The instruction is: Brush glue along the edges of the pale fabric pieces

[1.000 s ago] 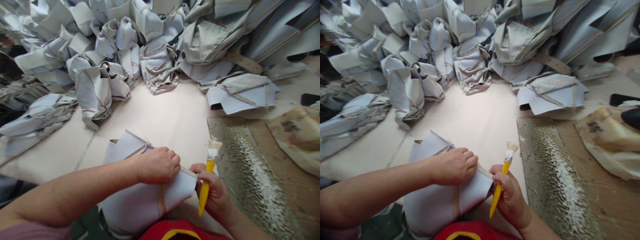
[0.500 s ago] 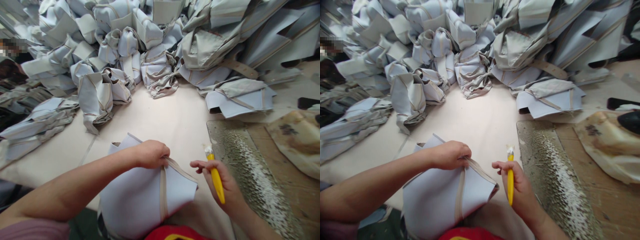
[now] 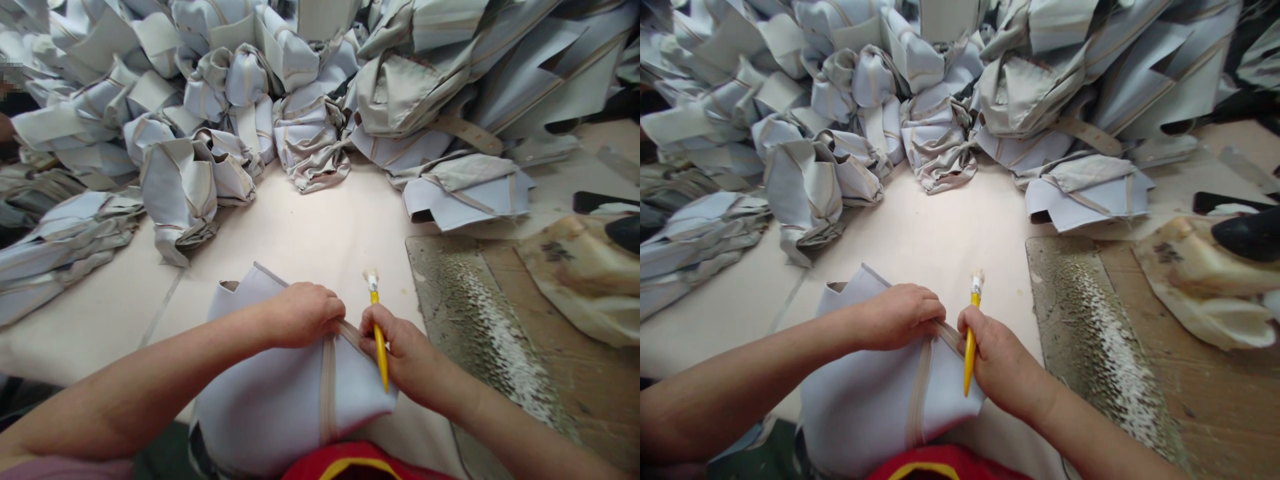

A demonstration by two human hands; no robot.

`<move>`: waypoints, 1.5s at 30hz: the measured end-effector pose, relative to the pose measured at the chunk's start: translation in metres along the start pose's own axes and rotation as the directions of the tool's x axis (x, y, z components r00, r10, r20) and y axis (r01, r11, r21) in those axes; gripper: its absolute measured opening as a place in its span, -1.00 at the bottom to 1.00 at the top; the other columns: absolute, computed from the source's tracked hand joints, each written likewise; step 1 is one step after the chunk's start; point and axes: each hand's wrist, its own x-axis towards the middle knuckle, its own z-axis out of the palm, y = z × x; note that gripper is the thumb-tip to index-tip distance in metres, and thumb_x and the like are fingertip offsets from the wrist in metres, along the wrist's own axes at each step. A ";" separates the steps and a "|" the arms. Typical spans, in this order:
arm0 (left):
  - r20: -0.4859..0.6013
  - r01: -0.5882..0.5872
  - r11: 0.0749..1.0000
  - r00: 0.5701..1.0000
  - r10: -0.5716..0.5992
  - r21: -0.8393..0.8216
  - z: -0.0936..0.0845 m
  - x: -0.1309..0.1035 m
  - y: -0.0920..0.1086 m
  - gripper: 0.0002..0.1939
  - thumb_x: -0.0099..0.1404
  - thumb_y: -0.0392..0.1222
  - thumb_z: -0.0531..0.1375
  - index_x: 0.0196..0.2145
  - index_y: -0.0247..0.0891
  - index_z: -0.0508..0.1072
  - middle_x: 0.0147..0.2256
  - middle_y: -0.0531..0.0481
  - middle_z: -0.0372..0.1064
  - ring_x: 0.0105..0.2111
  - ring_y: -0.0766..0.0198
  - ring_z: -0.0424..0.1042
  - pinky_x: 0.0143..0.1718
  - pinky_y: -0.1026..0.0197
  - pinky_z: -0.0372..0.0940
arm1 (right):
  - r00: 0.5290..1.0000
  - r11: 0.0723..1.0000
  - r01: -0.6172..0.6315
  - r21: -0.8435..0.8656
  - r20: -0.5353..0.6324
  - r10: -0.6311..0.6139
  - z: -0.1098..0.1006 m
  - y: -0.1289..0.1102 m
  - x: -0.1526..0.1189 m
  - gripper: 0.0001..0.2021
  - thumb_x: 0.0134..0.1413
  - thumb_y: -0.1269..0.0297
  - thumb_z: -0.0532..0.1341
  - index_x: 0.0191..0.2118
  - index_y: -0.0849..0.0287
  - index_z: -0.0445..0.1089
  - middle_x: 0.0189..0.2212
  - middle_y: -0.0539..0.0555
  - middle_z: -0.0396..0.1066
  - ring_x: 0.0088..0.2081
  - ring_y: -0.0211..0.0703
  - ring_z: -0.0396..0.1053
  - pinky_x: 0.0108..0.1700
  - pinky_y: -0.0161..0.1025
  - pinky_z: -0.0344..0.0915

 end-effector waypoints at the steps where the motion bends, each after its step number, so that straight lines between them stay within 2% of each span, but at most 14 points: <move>1: 0.008 0.004 1.000 1.000 -0.004 -0.006 -0.001 0.000 0.000 -0.88 0.22 -0.20 0.12 -0.31 -0.22 0.44 -0.37 0.02 0.41 -0.36 0.25 0.38 -0.36 0.28 0.21 | 1.000 0.999 0.014 -0.047 -0.018 -0.015 -0.001 -0.001 -0.001 -0.87 0.00 0.50 0.03 -0.42 0.12 0.07 -0.56 -0.08 0.20 -0.51 -0.27 0.17 -0.47 -0.36 0.08; 5: 0.004 -0.005 0.998 1.000 0.005 -0.057 -0.006 0.005 0.004 -0.80 0.22 -0.10 0.12 -0.23 -0.18 0.44 -0.28 0.01 0.40 -0.31 0.26 0.38 -0.33 0.28 0.20 | 0.989 0.973 0.118 -0.201 -0.060 -0.133 -0.002 -0.001 0.000 -0.87 0.02 0.48 0.03 -0.43 0.12 0.07 -0.54 -0.04 0.20 -0.49 -0.25 0.15 -0.45 -0.34 0.07; 8: -0.001 -0.021 0.999 1.000 0.021 -0.037 -0.003 0.014 0.010 -0.78 0.26 -0.05 0.07 -0.23 -0.13 0.45 -0.29 0.01 0.41 -0.30 0.23 0.39 -0.29 0.21 0.19 | 0.981 0.962 0.169 -0.214 -0.061 -0.186 -0.005 0.000 0.002 -0.89 0.04 0.45 0.03 -0.44 0.13 0.08 -0.53 -0.03 0.20 -0.48 -0.24 0.15 -0.43 -0.33 0.07; 12: 0.025 -0.011 1.000 1.000 0.011 0.012 0.004 0.030 0.020 -0.84 0.23 -0.15 0.09 -0.33 -0.14 0.47 -0.40 0.01 0.45 -0.33 0.18 0.39 -0.31 0.16 0.15 | 0.994 0.988 0.089 -0.126 -0.057 -0.097 -0.012 0.002 0.001 -0.88 0.05 0.43 0.02 -0.46 0.13 0.07 -0.53 -0.03 0.23 -0.48 -0.25 0.16 -0.43 -0.33 0.09; 17: 0.000 0.016 0.999 1.000 -0.016 -0.043 0.007 0.037 0.024 -0.82 0.20 -0.16 0.09 -0.46 -0.19 0.46 -0.48 0.03 0.44 -0.35 0.21 0.36 -0.34 0.18 0.11 | 0.992 0.993 -0.101 0.058 0.075 0.096 -0.017 0.013 -0.006 -0.90 -0.01 0.47 0.04 -0.39 0.13 0.11 -0.59 -0.11 0.16 -0.53 -0.31 0.10 -0.51 -0.39 0.03; 20: -0.013 -0.010 0.998 1.000 0.010 -0.061 0.009 0.038 0.022 -0.83 0.20 -0.22 0.09 -0.47 -0.21 0.46 -0.48 0.02 0.43 -0.31 0.21 0.35 -0.31 0.18 0.10 | 0.982 0.966 -0.168 0.195 0.121 0.146 -0.016 0.017 -0.007 -0.88 -0.08 0.50 0.02 -0.41 0.14 0.08 -0.60 -0.12 0.10 -0.55 -0.34 0.05 -0.54 -0.41 0.01; 25: -0.003 -0.101 0.992 0.995 0.101 -0.078 0.006 0.035 0.020 -0.87 0.20 -0.15 0.12 -0.38 -0.22 0.44 -0.40 0.01 0.42 -0.33 0.25 0.37 -0.23 0.16 0.11 | 0.976 0.947 -0.216 0.237 0.053 0.209 -0.017 0.011 -0.008 -0.83 -0.17 0.47 0.06 -0.41 0.12 0.03 -0.60 -0.13 0.10 -0.57 -0.35 0.04 -0.57 -0.42 0.00; 28: 0.002 -0.122 0.991 0.992 0.123 -0.048 0.001 0.035 0.024 -0.80 0.12 -0.08 0.20 -0.33 -0.24 0.41 -0.38 -0.02 0.43 -0.32 0.19 0.39 -0.25 0.13 0.12 | 0.983 0.971 -0.183 0.152 0.032 0.180 -0.023 0.004 -0.008 -0.83 -0.17 0.48 0.07 -0.42 0.12 0.04 -0.60 -0.13 0.10 -0.55 -0.33 0.04 -0.54 -0.40 0.02; 31: -0.012 -0.070 0.997 0.997 0.070 0.028 0.002 0.037 0.031 -0.88 0.16 -0.16 0.15 -0.36 -0.25 0.38 -0.43 -0.03 0.43 -0.38 0.15 0.40 -0.32 0.09 0.11 | 0.991 0.990 -0.136 0.045 0.017 0.135 -0.026 -0.001 -0.007 -0.85 -0.11 0.47 0.06 -0.44 0.12 0.04 -0.62 -0.12 0.12 -0.56 -0.31 0.07 -0.54 -0.38 0.01; 35: -0.060 -0.081 0.995 0.995 0.084 0.050 0.013 0.041 0.033 -0.91 0.14 -0.21 0.13 -0.37 -0.24 0.37 -0.44 0.00 0.43 -0.39 0.16 0.40 -0.37 0.09 0.11 | 0.994 0.994 -0.087 -0.059 -0.071 0.083 -0.019 0.014 -0.009 -0.89 -0.06 0.46 0.04 -0.45 0.11 0.08 -0.58 -0.06 0.21 -0.54 -0.26 0.14 -0.51 -0.34 0.06; 37: -0.066 -0.104 0.993 0.992 0.108 0.059 0.020 0.042 0.031 -0.91 0.10 -0.22 0.15 -0.38 -0.24 0.37 -0.42 0.01 0.43 -0.38 0.18 0.39 -0.38 0.09 0.11 | 0.993 0.997 -0.073 -0.008 -0.089 0.072 -0.015 0.030 -0.010 -0.92 -0.06 0.40 0.06 -0.44 0.11 0.11 -0.58 -0.06 0.22 -0.54 -0.25 0.16 -0.50 -0.33 0.10; 40: -0.091 -0.094 0.993 0.991 0.100 0.070 0.026 0.041 0.028 -0.92 0.12 -0.19 0.16 -0.42 -0.24 0.35 -0.41 0.02 0.42 -0.37 0.19 0.38 -0.40 0.10 0.10 | 0.993 0.982 -0.111 0.154 -0.024 0.116 -0.014 0.048 -0.012 -0.90 -0.06 0.30 0.11 -0.47 0.11 0.13 -0.59 -0.06 0.21 -0.54 -0.24 0.17 -0.51 -0.33 0.13; 43: -0.114 -0.076 0.994 0.990 0.084 0.075 0.028 0.040 0.029 -0.90 0.15 -0.16 0.15 -0.42 -0.23 0.35 -0.43 0.04 0.41 -0.37 0.20 0.38 -0.41 0.10 0.11 | 0.980 0.944 -0.198 0.265 0.023 0.199 -0.017 0.053 -0.018 -0.84 -0.09 0.20 0.16 -0.50 0.12 0.16 -0.60 -0.05 0.22 -0.55 -0.25 0.17 -0.52 -0.34 0.15; 45: -0.114 -0.076 0.994 0.990 0.084 0.077 0.027 0.041 0.030 -0.90 0.15 -0.16 0.15 -0.41 -0.23 0.35 -0.42 0.06 0.41 -0.38 0.20 0.38 -0.40 0.09 0.12 | 0.969 0.932 -0.243 0.270 0.025 0.245 -0.017 0.052 -0.021 -0.81 -0.15 0.17 0.18 -0.53 0.12 0.16 -0.61 -0.05 0.21 -0.56 -0.25 0.17 -0.54 -0.34 0.15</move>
